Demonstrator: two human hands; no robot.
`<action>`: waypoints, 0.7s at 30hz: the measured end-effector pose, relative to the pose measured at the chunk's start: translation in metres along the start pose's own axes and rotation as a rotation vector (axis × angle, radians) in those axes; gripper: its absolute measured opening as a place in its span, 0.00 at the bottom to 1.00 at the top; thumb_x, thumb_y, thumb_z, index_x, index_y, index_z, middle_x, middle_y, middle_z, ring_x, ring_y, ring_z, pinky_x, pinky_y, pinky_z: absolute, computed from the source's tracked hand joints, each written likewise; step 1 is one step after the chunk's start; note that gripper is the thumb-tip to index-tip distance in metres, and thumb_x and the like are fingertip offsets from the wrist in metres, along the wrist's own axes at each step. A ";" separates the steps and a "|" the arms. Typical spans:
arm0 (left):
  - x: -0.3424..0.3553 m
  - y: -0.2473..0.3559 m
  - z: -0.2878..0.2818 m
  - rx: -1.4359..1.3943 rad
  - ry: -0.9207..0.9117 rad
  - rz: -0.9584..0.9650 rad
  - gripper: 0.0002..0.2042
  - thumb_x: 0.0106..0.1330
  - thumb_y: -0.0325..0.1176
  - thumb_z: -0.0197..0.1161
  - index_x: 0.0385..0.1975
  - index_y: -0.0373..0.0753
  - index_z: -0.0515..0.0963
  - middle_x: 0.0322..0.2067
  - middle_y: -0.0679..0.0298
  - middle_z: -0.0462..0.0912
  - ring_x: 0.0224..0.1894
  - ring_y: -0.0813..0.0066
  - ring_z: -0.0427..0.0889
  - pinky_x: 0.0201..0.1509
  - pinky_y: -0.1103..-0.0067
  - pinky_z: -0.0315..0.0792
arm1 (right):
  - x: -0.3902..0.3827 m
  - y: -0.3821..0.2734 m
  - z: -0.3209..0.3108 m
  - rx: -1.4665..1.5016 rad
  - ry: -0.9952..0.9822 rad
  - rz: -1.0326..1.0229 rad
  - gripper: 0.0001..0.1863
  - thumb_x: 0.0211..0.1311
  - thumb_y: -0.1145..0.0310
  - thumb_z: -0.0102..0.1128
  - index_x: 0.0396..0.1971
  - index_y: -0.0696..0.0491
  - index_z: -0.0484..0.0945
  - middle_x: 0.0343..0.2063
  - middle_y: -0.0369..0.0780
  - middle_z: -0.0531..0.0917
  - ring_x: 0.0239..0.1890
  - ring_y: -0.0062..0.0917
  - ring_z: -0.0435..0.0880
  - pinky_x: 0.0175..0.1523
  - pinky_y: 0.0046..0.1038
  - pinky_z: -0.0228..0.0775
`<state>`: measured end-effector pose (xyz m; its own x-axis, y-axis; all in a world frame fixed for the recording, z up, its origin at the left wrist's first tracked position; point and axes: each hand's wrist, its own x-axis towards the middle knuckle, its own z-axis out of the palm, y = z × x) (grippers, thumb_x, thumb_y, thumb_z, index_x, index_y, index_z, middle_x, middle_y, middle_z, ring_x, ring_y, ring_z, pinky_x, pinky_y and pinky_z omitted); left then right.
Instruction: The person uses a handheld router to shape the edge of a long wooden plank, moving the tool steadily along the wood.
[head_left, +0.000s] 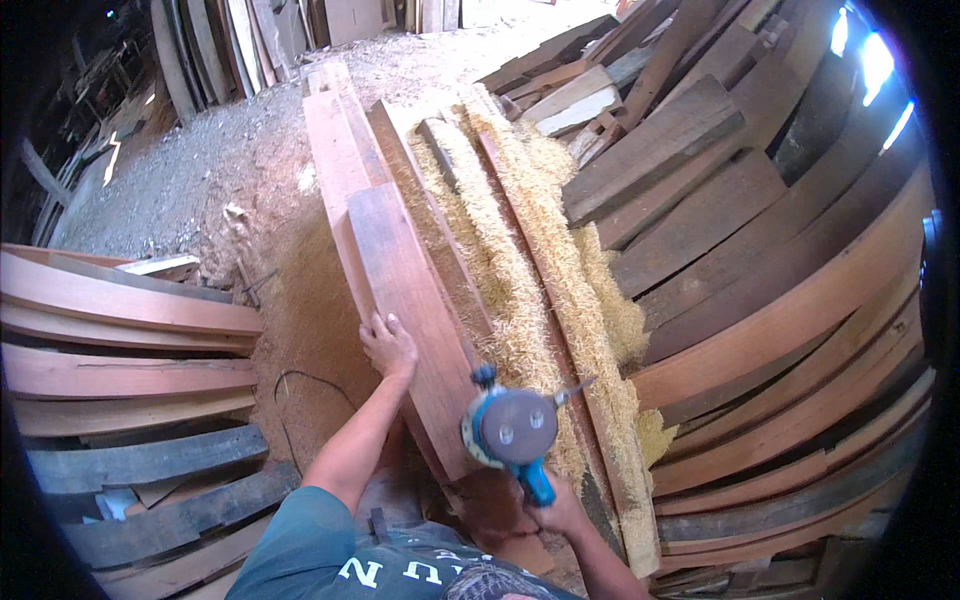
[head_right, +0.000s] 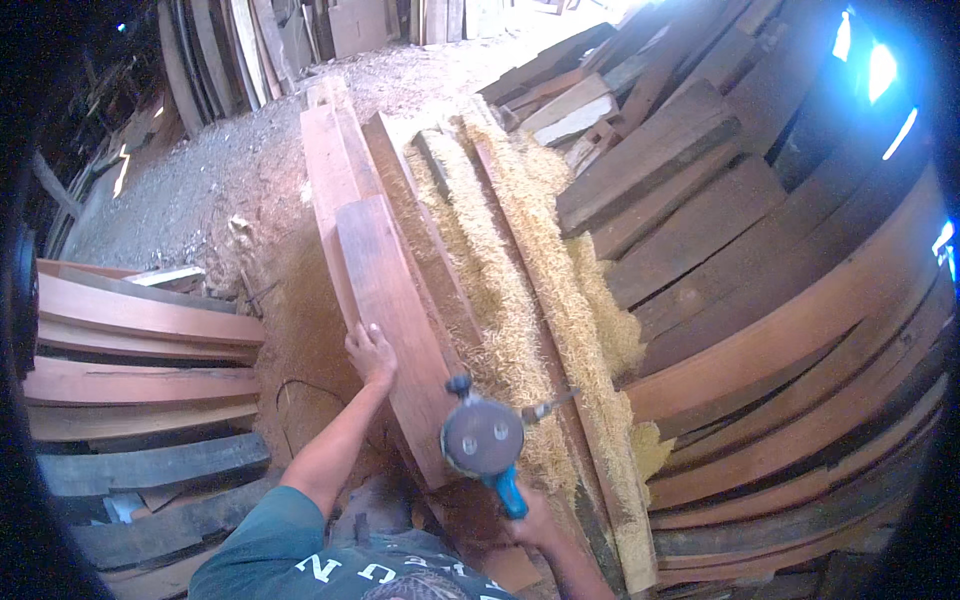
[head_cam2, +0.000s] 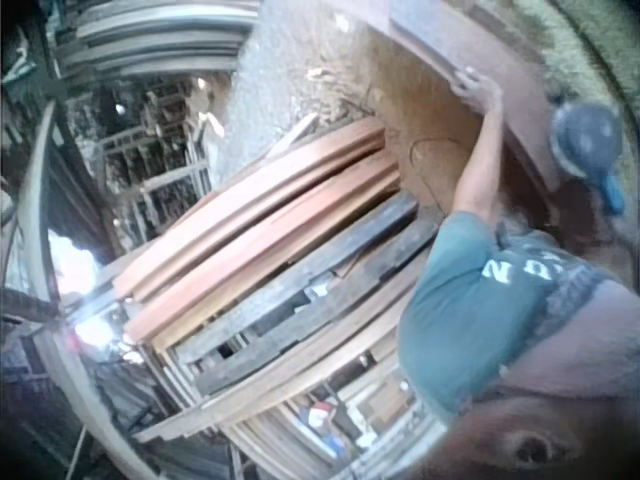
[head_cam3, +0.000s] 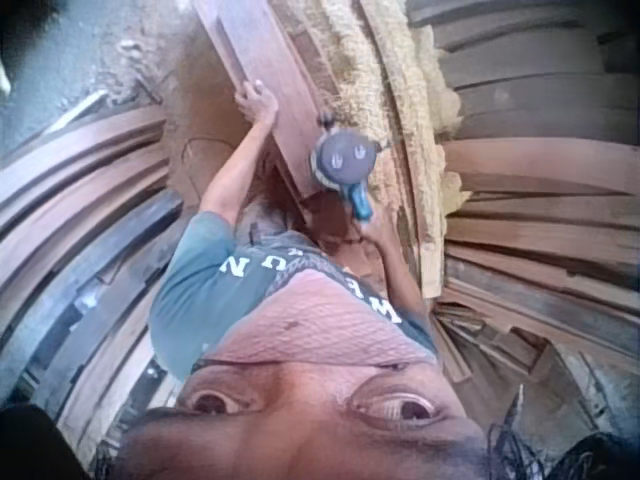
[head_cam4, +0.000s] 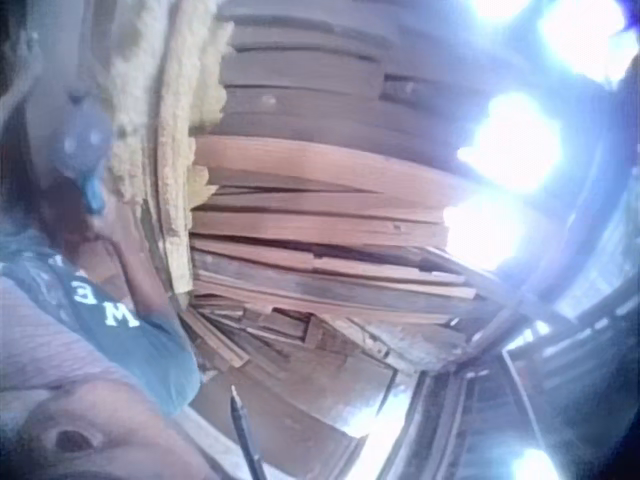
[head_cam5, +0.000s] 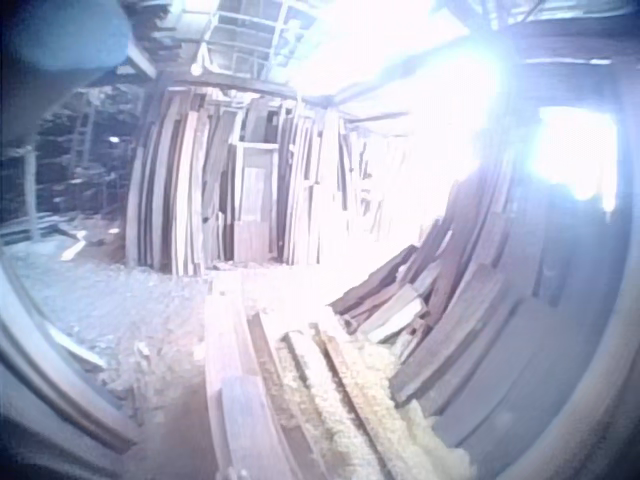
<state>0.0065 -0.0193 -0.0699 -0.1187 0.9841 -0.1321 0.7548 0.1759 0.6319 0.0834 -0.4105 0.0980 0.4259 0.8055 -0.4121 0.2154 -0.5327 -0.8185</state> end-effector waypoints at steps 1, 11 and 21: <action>-0.002 0.005 -0.002 0.001 0.002 -0.004 0.26 0.79 0.51 0.50 0.71 0.43 0.66 0.69 0.39 0.63 0.66 0.33 0.68 0.70 0.49 0.65 | -0.017 0.010 0.002 0.069 0.013 0.001 0.16 0.52 0.72 0.70 0.43 0.53 0.80 0.30 0.37 0.83 0.32 0.24 0.82 0.43 0.32 0.77; -0.001 0.000 -0.003 0.047 0.036 0.048 0.26 0.80 0.50 0.48 0.70 0.43 0.68 0.66 0.40 0.66 0.64 0.34 0.70 0.68 0.49 0.66 | 0.056 0.032 0.024 0.106 0.053 -0.169 0.18 0.53 0.72 0.71 0.46 0.52 0.80 0.31 0.38 0.83 0.33 0.28 0.84 0.44 0.33 0.77; 0.000 -0.003 -0.001 0.035 0.016 0.057 0.27 0.80 0.51 0.47 0.71 0.43 0.67 0.66 0.40 0.65 0.64 0.31 0.69 0.69 0.48 0.64 | 0.155 -0.019 0.029 0.218 0.022 -0.208 0.26 0.56 0.74 0.66 0.57 0.55 0.76 0.34 0.36 0.82 0.37 0.23 0.79 0.49 0.31 0.75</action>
<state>0.0037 -0.0199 -0.0706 -0.0849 0.9928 -0.0841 0.7825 0.1187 0.6113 0.1202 -0.2675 0.0383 0.4119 0.8844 -0.2197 0.1072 -0.2864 -0.9521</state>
